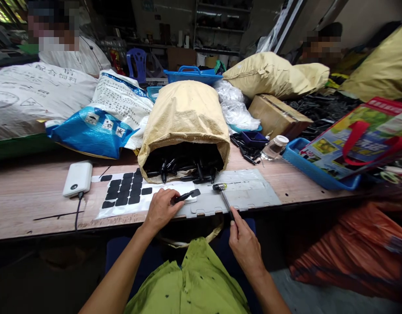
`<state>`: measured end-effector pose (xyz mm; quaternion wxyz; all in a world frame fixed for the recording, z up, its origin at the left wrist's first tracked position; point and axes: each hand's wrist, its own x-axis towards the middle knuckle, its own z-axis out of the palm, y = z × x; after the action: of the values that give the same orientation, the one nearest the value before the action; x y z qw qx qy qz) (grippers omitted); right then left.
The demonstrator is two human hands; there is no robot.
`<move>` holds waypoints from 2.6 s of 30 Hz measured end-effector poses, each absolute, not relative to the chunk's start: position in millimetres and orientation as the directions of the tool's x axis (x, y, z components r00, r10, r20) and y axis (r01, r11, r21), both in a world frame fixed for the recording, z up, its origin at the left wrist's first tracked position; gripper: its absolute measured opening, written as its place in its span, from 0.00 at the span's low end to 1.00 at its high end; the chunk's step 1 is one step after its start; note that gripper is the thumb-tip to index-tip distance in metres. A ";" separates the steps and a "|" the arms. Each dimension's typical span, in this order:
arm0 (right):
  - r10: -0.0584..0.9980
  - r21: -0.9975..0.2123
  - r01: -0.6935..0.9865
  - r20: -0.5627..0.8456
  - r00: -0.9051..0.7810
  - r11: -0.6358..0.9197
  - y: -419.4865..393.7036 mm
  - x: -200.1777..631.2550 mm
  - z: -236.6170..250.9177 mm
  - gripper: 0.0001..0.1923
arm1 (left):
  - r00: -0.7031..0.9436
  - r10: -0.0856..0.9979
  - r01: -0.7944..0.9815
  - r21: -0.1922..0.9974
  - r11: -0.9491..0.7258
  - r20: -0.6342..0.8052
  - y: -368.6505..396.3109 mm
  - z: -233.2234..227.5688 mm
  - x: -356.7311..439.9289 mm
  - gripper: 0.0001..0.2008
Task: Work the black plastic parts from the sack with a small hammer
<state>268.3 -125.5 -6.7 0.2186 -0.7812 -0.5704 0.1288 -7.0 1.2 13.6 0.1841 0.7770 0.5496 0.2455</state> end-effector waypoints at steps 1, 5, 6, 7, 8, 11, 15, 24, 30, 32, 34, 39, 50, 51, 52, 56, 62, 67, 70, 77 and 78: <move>0.948 -0.511 0.823 0.048 0.315 -0.248 -125.4 269.1 -7.6 0.27 | 0.315 0.930 0.752 0.548 -0.365 0.187 4.5 11.1 -3.2 0.07; 0.955 -0.686 0.710 0.076 0.288 -0.160 -123.5 274.9 -13.3 0.27 | 0.342 0.918 0.722 0.568 -0.395 0.204 16.7 3.2 3.6 0.09; 0.955 -0.731 0.667 0.074 0.286 -0.143 -123.2 276.5 -14.6 0.28 | 0.337 0.919 0.716 0.579 -0.391 0.204 18.4 1.8 3.6 0.09; 0.955 -0.769 0.625 0.067 0.290 -0.137 -123.1 277.6 -15.4 0.28 | 0.333 0.921 0.710 0.589 -0.386 0.202 19.4 0.6 3.3 0.09; 0.953 -0.797 0.589 0.059 0.298 -0.135 -123.5 277.9 -15.4 0.29 | 0.328 0.924 0.707 0.597 -0.379 0.198 20.0 -0.4 2.9 0.09; 0.959 -0.847 0.520 0.051 0.279 -0.107 -127.8 271.6 -10.2 0.31 | 0.308 0.933 0.702 0.617 -0.355 0.186 20.9 -2.3 1.8 0.09; 0.995 -0.878 0.472 -0.040 0.094 -0.080 -136.0 245.8 5.8 0.31 | 0.280 0.943 0.681 0.654 -0.329 0.182 22.9 -5.1 1.0 0.09; 0.995 -0.836 0.541 0.062 -0.084 0.097 -126.4 202.3 28.1 0.27 | 0.261 0.952 0.645 0.705 -0.295 0.160 23.8 -5.4 -0.1 0.08; 0.993 -0.836 0.540 0.045 -0.112 0.098 -122.7 201.4 25.1 0.27 | 0.236 0.962 0.665 0.698 -0.266 0.141 22.7 -3.3 1.7 0.06; 0.995 -0.843 0.533 0.037 -0.091 0.080 -123.2 203.1 24.7 0.26 | 0.239 0.961 0.662 0.701 -0.266 0.140 22.6 -3.2 1.9 0.07; 0.996 -0.844 0.530 0.053 -0.066 0.080 -124.1 204.6 25.1 0.26 | 0.244 0.959 0.657 0.703 -0.272 0.143 22.8 -3.4 1.9 0.07; 0.998 -0.850 0.524 0.011 -0.062 0.042 -126.7 206.7 25.9 0.27 | 0.237 0.960 0.661 0.700 -0.271 0.149 22.9 -4.0 2.3 0.07; 0.969 -0.726 0.679 0.076 0.236 -0.108 -128.0 254.9 5.0 0.27 | 0.254 0.954 0.674 0.679 -0.291 0.157 21.4 -2.2 1.3 0.07; 0.960 -0.689 0.710 0.073 0.270 -0.147 -127.9 260.6 1.8 0.27 | 0.258 0.953 0.675 0.676 -0.295 0.158 20.8 -2.1 1.2 0.07; 0.954 -0.650 0.739 0.068 0.292 -0.180 -127.7 265.2 -0.3 0.27 | 0.262 0.952 0.674 0.675 -0.300 0.160 20.3 -2.0 1.2 0.07; 0.957 -0.510 0.823 0.001 0.291 -0.250 -125.9 273.6 2.1 0.26 | 0.274 0.945 0.653 0.686 -0.321 0.181 21.7 -2.7 -0.3 0.09; 0.973 -0.438 0.873 -0.026 0.229 -0.217 -122.9 271.3 10.0 0.27 | 0.269 0.929 0.604 0.707 -0.368 0.253 14.2 7.7 -2.8 0.16; 0.974 -0.434 0.881 0.030 0.223 -0.189 -123.3 268.6 7.4 0.26 | 0.588 0.740 0.452 0.627 -0.635 0.325 -48.1 2.4 2.4 0.15; 0.975 -0.451 0.875 0.041 0.216 -0.175 -123.9 268.7 5.5 0.27 | 0.690 0.705 0.472 0.635 -0.612 0.167 -82.4 -27.0 2.8 0.15; 0.972 -0.458 0.870 0.050 0.230 -0.182 -124.8 268.4 2.5 0.26 | 0.264 0.900 0.889 0.449 -0.089 -0.346 -77.6 -101.3 -21.4 0.20; 0.971 -0.459 0.869 0.047 0.233 -0.186 -124.8 268.2 2.4 0.26 | 0.246 0.894 0.902 0.425 -0.070 -0.375 -75.0 -105.9 -25.1 0.20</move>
<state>268.2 -124.8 2.4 0.1998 -0.7593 -0.6059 0.1282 -25.1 -75.0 -105.9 0.2967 0.7313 0.6141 -0.0072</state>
